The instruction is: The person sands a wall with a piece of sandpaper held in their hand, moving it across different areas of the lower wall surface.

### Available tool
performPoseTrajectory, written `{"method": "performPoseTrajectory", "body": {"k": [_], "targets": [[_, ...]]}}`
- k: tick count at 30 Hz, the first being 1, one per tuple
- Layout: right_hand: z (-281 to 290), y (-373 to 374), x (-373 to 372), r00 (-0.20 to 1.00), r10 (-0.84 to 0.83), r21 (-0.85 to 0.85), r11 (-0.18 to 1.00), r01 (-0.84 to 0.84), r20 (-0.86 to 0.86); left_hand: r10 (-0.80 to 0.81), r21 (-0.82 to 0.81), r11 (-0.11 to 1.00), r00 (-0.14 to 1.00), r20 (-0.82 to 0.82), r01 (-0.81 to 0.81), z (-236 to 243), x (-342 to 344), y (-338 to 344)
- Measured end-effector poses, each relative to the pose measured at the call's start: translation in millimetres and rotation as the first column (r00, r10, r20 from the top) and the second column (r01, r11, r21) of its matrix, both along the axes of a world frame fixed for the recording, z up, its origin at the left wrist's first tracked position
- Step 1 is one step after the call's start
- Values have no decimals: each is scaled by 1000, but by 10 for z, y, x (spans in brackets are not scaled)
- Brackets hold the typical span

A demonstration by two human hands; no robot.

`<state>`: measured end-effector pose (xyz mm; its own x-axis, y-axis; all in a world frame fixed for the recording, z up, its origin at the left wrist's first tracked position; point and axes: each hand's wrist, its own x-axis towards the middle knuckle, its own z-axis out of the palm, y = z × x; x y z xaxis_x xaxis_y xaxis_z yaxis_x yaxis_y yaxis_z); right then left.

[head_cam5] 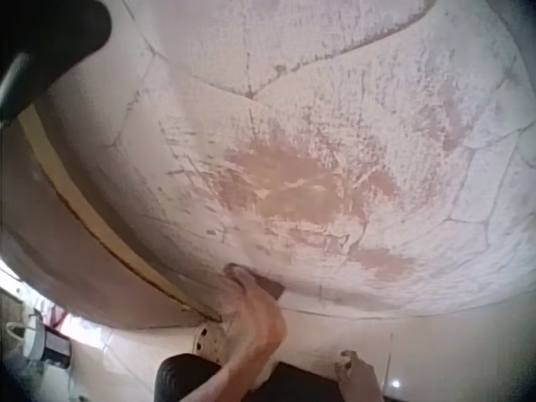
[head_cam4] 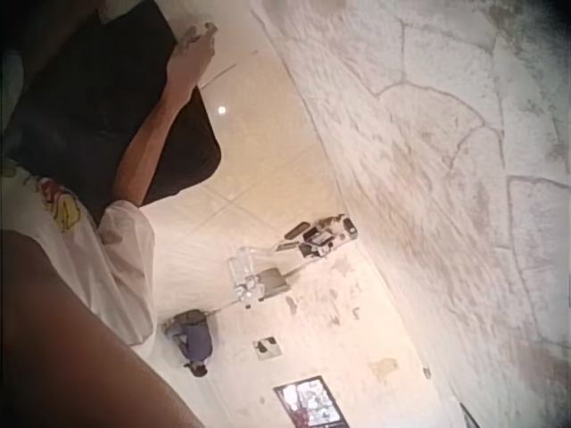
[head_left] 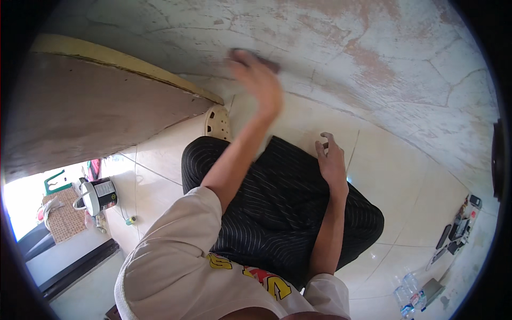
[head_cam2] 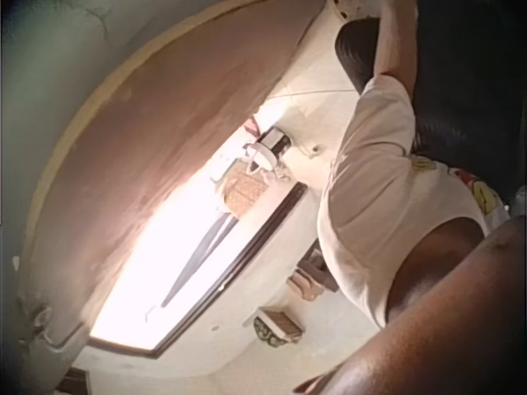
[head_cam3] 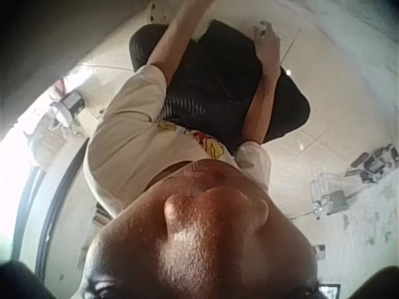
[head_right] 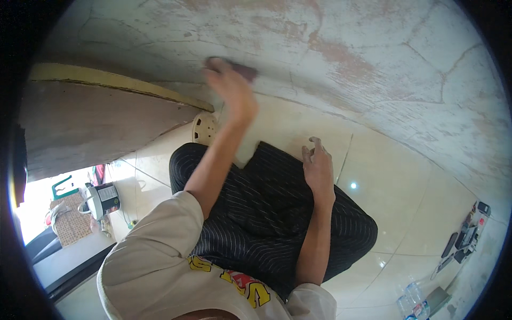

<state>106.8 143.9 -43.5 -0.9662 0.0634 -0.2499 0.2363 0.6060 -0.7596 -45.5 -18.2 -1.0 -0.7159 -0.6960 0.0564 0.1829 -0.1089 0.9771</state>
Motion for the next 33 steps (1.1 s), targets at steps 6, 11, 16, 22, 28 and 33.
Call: {"method": "performPoseTrajectory", "body": {"k": [6, 11, 16, 22, 28, 33], "targets": [[33, 24, 30, 993, 31, -78, 997, -22, 118, 45, 313, 949, 998, -51, -27, 270, -34, -47], [36, -58, -49, 998, 12, -19, 1000, -11, 59, 188, -300, 934, 981, -42, -192, 1, -48, 132], [-35, -1, 7, 998, -1, 15, 1000, 0, 66, -77, 4, 997, 997, -22, 77, 247, 91, 13], [-5, -19, 22, 992, 13, -8, 1000, -12, 123, -9, 137, 990, 1000, -21, 12, 152, -57, -139], [68, -80, -28, 999, -15, -49, 999, 18, 50, 74, -254, 965, 997, 14, -68, 103, -10, 68], [-19, -22, -4, 998, -4, 60, 998, 7, -56, -42, -160, 986, 999, 3, 42, 304, 133, 127]]}}
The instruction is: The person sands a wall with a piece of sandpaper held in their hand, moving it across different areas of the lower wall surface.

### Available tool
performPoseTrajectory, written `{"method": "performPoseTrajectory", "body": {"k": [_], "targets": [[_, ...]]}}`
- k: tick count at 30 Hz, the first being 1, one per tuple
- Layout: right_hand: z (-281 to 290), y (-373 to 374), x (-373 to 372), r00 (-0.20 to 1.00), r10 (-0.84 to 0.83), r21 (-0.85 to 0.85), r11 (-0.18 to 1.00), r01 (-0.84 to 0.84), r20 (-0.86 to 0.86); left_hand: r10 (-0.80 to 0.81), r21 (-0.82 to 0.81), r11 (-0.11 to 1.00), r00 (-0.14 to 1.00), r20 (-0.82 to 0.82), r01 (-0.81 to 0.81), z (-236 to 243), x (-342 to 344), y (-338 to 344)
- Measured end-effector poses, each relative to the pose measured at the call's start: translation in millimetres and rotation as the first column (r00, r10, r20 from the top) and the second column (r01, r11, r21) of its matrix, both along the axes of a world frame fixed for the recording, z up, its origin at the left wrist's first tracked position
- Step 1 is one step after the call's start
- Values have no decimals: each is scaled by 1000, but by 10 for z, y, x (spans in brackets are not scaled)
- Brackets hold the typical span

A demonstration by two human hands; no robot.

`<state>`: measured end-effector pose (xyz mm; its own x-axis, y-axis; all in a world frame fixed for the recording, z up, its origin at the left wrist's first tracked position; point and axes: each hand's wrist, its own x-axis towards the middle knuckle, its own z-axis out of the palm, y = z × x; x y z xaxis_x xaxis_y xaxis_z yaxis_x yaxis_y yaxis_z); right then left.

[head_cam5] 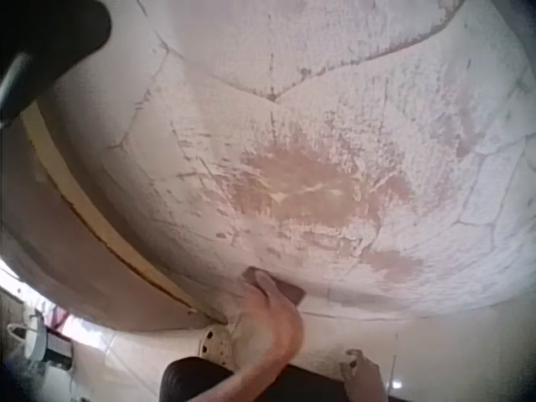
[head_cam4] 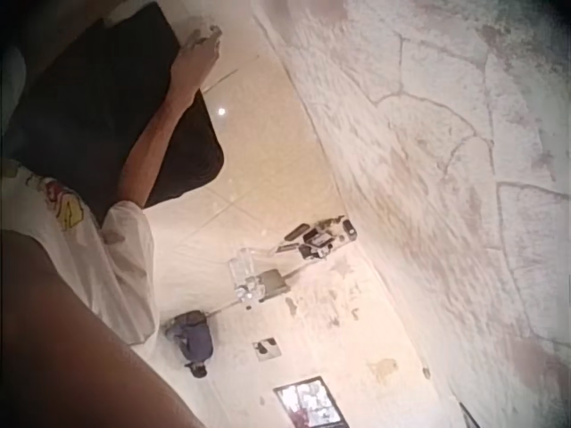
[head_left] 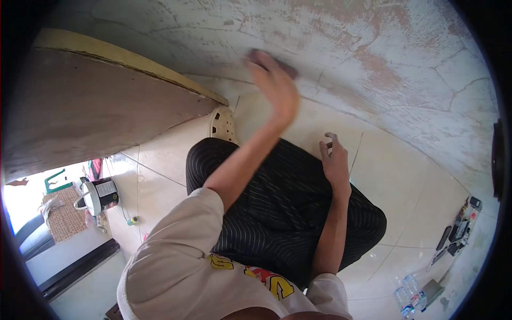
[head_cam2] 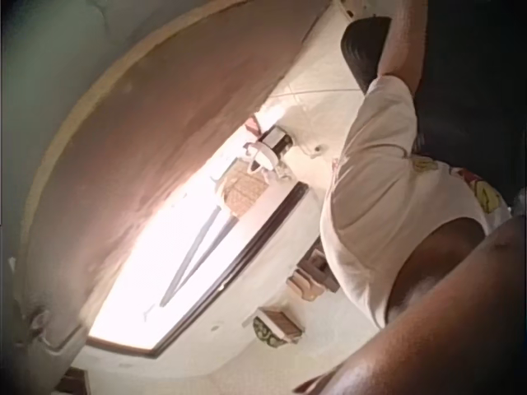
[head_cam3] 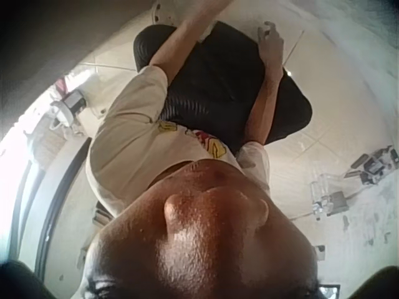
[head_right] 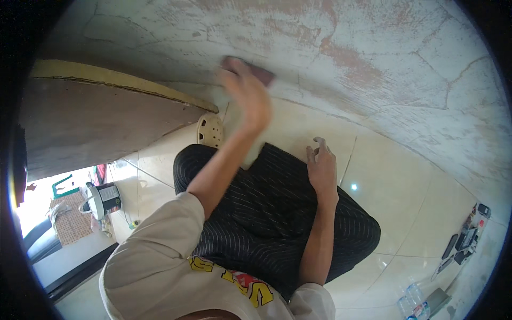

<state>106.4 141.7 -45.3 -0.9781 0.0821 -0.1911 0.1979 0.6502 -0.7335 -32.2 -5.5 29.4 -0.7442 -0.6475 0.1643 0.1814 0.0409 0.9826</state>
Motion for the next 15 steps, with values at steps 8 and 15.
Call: {"method": "performPoseTrajectory", "body": {"k": [8, 15], "targets": [[12, -8, -10, 999, 2, -42, 999, 0, 50, -17, 343, 939, 1000, 3, 15, 1, -98, -106], [-8, -1, 38, 993, 12, -51, 999, -7, 114, 37, 240, 970, 999, -10, -33, -43, -104, -97]]}}
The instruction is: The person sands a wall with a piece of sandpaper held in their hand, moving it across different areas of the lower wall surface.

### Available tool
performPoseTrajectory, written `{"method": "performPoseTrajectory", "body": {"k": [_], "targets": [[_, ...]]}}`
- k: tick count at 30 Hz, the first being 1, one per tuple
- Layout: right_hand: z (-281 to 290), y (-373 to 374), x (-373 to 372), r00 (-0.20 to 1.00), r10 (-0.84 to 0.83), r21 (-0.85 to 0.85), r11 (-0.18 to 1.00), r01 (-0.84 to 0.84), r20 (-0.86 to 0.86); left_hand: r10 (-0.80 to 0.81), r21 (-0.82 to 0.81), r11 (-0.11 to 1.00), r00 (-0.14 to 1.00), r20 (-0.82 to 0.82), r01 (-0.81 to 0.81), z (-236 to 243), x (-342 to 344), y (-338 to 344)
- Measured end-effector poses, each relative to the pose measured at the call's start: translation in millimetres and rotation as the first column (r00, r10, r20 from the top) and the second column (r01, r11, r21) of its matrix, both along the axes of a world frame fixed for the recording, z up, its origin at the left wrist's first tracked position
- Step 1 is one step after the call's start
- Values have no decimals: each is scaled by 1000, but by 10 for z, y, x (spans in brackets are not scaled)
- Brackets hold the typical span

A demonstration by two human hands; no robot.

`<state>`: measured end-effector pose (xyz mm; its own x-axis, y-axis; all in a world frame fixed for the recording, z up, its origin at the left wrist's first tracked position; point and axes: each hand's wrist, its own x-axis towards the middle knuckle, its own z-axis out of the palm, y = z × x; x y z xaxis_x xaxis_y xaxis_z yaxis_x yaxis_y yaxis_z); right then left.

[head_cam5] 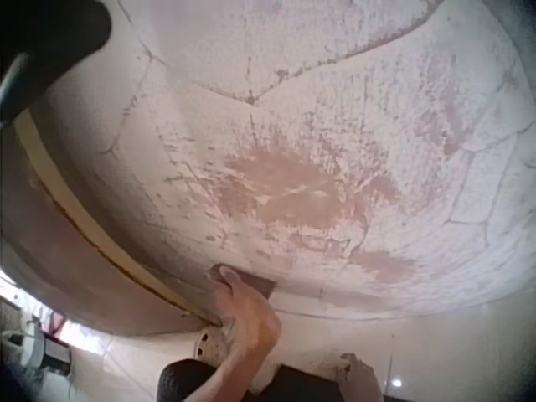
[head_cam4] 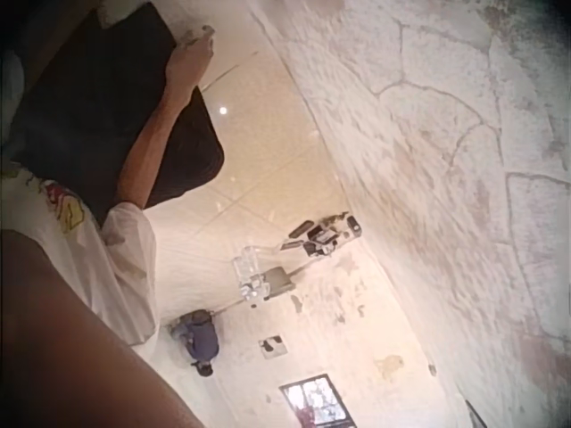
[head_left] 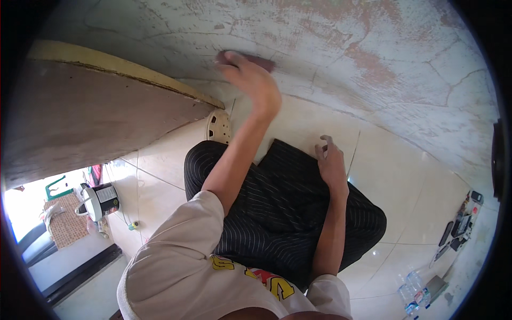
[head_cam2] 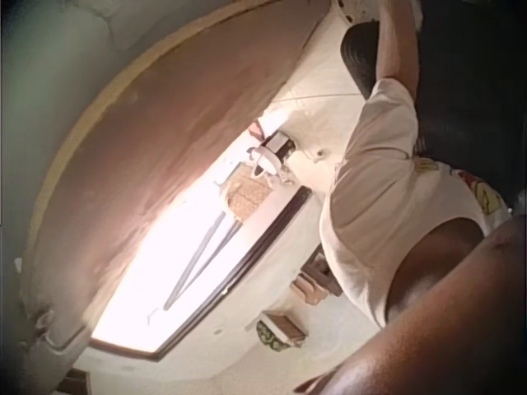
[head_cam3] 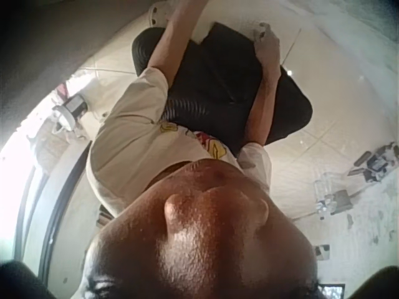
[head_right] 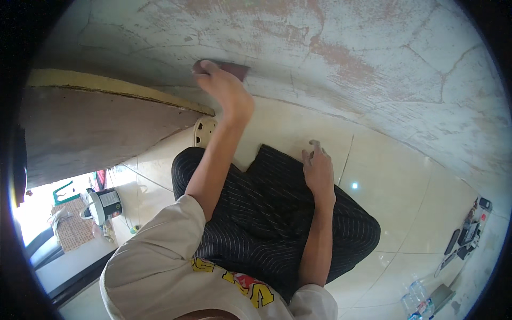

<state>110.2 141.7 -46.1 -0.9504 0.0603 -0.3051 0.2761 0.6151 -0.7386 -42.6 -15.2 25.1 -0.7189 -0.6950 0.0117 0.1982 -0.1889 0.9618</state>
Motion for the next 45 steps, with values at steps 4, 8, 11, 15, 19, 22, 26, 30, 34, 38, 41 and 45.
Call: {"method": "performPoseTrajectory", "body": {"k": [4, 8, 11, 15, 19, 22, 26, 30, 34, 38, 41, 45], "targets": [[54, -79, -69, 1000, 3, -77, 997, -3, 7, -52, -188, 981, 998, 30, 57, -158, 144, 337], [81, 11, -9, 999, -11, 19, 1000, 11, 43, -184, 220, 954, 978, -102, 203, 67, 36, 5], [59, -88, -90, 998, -14, -62, 998, 10, -61, -58, -261, 963, 996, 71, 74, -212, 170, 340], [73, -3, -33, 993, 43, -89, 995, -34, 107, 109, -78, 991, 994, -19, -110, -22, -14, 128], [76, -84, -62, 1000, 16, -22, 1000, -16, 8, 12, -172, 985, 998, -55, -21, -153, 70, 157], [70, -106, -65, 999, 26, -62, 998, -23, 33, 43, -254, 966, 999, 15, -38, -130, 86, 292], [-143, -21, -27, 994, 19, 47, 999, -14, -112, 55, -47, 997, 995, -84, -59, -41, 8, 141], [-56, -83, -66, 995, 41, -53, 998, -46, -87, -96, -170, 980, 993, 71, 107, -96, 151, 315], [27, -89, -55, 1000, 17, -32, 999, -17, 18, -159, 255, 945, 968, -197, 207, 74, -89, -328], [93, -135, -99, 999, 12, -87, 996, -8, 49, -13, -301, 953, 1000, 23, 19, -134, 85, 191], [39, -47, -42, 998, 26, -69, 997, -22, 52, 31, 58, 998, 996, -85, -26, 125, 4, 16], [27, -70, -58, 997, -23, -20, 1000, 22, -74, -96, 174, 980, 995, -24, 99, 167, 101, 76]]}}
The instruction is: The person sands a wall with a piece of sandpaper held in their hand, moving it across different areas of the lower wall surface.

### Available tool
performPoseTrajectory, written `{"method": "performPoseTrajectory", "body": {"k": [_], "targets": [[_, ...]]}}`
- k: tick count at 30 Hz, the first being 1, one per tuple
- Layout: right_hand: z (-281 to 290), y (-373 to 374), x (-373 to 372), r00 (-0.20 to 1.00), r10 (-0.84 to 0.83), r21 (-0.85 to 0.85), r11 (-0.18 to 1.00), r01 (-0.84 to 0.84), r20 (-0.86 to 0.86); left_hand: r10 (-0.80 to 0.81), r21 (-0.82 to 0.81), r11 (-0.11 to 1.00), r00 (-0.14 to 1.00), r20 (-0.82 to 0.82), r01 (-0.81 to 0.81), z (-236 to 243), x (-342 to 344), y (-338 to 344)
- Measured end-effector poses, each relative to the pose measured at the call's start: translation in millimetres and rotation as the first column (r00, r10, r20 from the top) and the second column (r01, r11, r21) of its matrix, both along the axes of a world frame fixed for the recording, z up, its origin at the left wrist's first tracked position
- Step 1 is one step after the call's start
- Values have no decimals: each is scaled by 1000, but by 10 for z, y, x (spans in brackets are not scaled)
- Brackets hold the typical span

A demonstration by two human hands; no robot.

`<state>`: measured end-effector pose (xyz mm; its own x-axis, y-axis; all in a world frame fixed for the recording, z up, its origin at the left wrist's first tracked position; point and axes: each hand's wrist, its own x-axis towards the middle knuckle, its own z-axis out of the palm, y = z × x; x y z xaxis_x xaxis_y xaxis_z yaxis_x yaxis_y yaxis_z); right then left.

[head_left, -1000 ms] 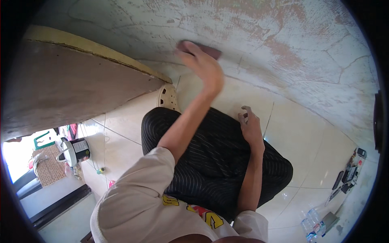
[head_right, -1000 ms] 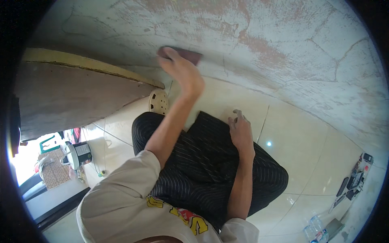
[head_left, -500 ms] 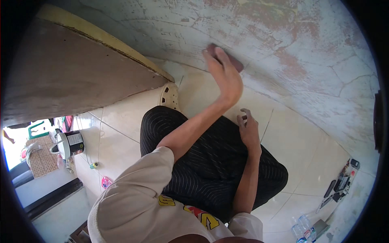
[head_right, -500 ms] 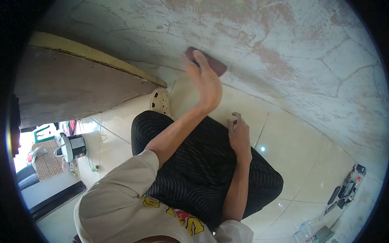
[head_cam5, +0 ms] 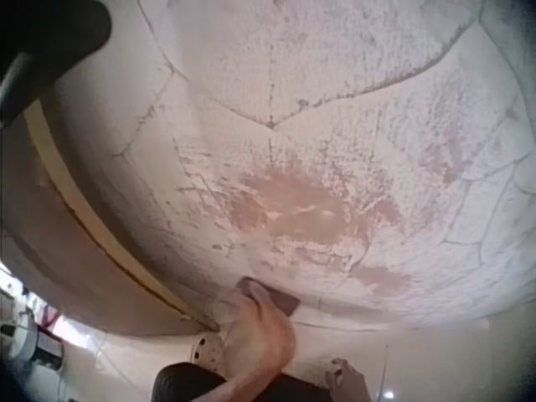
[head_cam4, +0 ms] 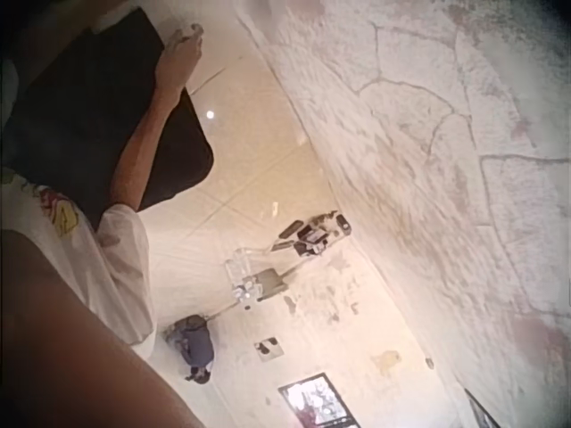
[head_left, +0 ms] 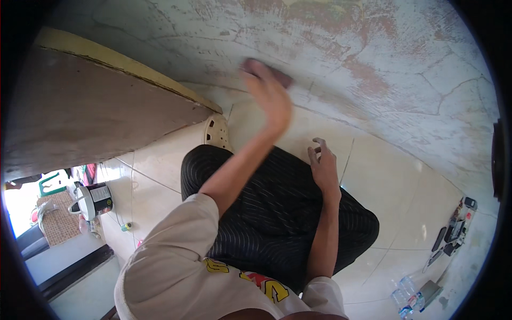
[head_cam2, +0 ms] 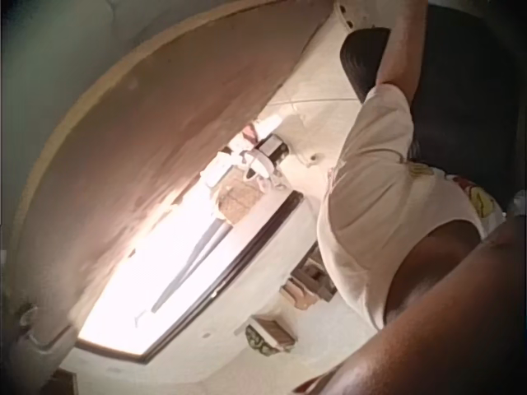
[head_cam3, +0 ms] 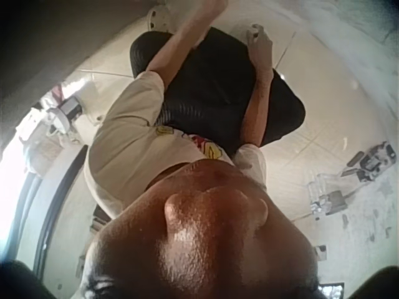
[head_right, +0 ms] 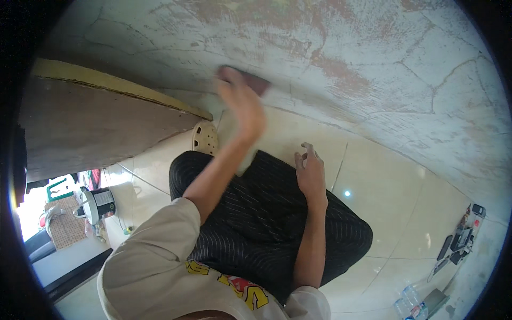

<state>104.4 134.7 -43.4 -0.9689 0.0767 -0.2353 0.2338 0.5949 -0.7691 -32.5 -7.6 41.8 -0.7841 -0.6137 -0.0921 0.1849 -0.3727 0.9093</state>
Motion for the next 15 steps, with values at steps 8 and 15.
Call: {"method": "performPoseTrajectory", "body": {"k": [8, 15], "targets": [[39, -35, -25, 999, 20, -19, 1000, -19, 44, -28, -62, 998, 995, -96, 22, -79, -46, -200], [-32, 68, 26, 998, 10, 53, 998, -13, 70, 116, 236, 968, 988, -106, -89, -8, -258, -386]]}}
